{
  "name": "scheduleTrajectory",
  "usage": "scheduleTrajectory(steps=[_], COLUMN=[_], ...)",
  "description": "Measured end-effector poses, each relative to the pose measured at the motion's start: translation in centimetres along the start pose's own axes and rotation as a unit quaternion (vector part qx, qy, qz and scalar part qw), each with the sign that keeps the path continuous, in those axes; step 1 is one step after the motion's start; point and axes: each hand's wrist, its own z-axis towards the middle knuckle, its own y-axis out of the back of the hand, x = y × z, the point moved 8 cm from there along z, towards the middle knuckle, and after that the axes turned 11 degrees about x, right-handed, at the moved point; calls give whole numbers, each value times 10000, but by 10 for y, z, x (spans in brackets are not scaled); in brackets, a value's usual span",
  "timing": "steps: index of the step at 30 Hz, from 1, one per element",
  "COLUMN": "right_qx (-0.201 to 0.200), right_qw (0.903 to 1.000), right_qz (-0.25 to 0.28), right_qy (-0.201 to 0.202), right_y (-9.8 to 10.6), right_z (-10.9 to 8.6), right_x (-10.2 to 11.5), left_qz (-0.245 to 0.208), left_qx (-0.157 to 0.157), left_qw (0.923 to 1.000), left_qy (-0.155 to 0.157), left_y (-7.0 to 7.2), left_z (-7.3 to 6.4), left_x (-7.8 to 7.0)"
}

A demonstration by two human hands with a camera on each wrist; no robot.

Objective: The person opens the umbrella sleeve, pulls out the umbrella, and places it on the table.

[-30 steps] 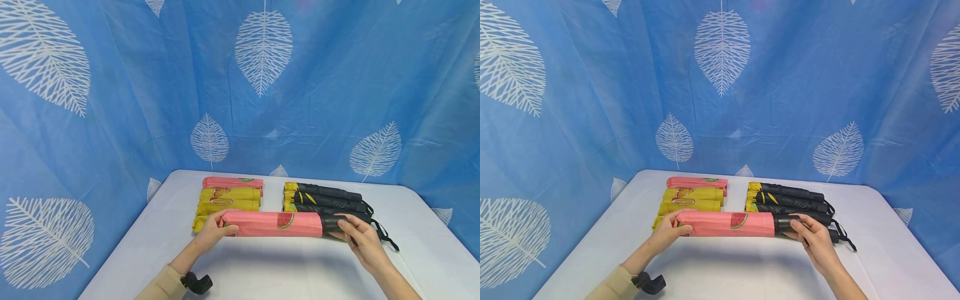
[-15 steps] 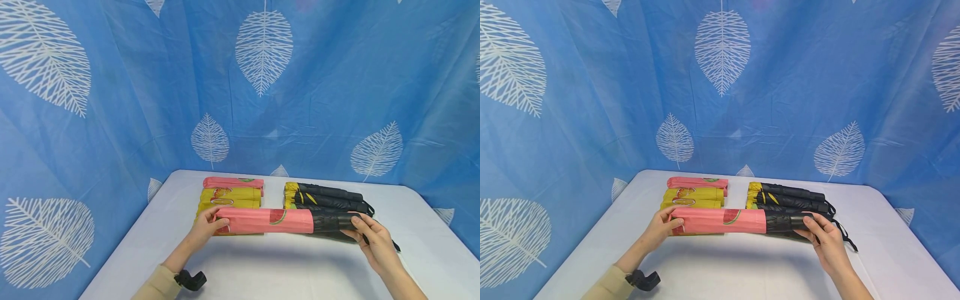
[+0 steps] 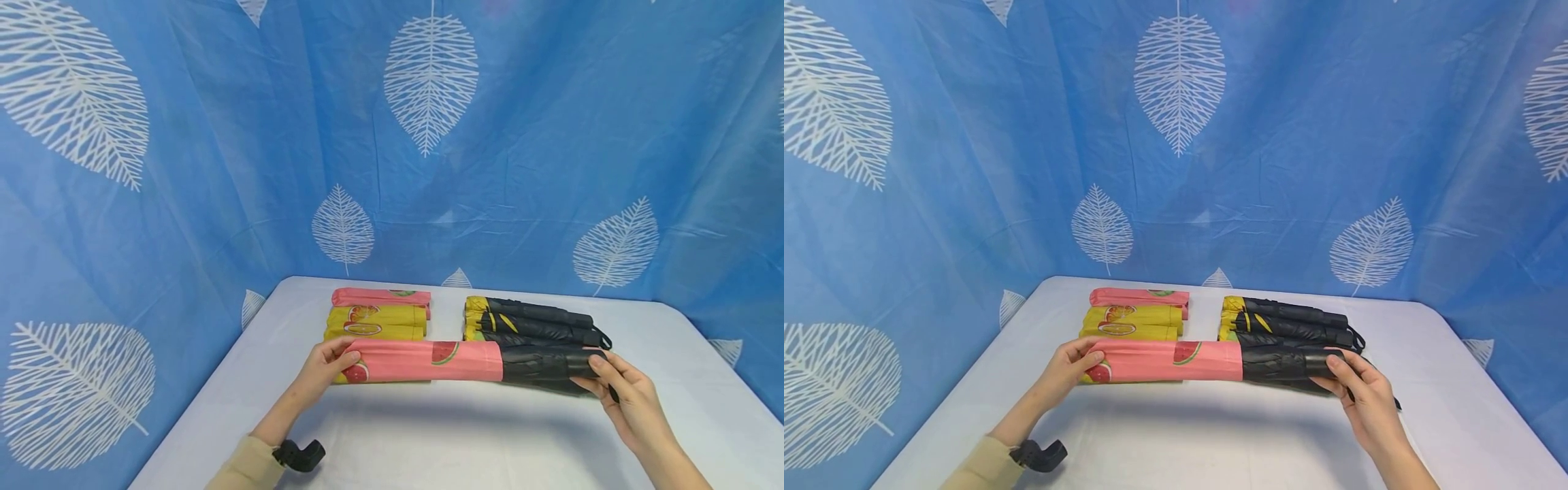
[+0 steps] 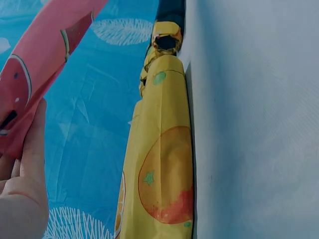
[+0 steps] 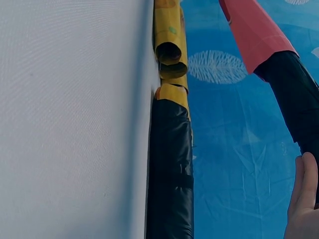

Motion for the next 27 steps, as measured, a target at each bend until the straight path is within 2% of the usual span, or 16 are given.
scheduleTrajectory(steps=[6,13,22,27], right_qx=[103,91,-132,-122], right_qw=[9998,9998,9998,9992], right_qz=[146,141,65,373], right_qy=[107,68,118,71], right_y=[0,4,33,38], right_z=[0,-1,-9,-16], right_x=[3,6,10,21], left_qz=[300,383,376,425], left_qx=[-159,-415,-621,-671], left_qw=[9994,9983,9971,9968], left_qy=[65,122,222,87], left_y=[5,15,33,40], left_z=[-1,-5,-19,-25], left_x=[0,1,-2,-7])
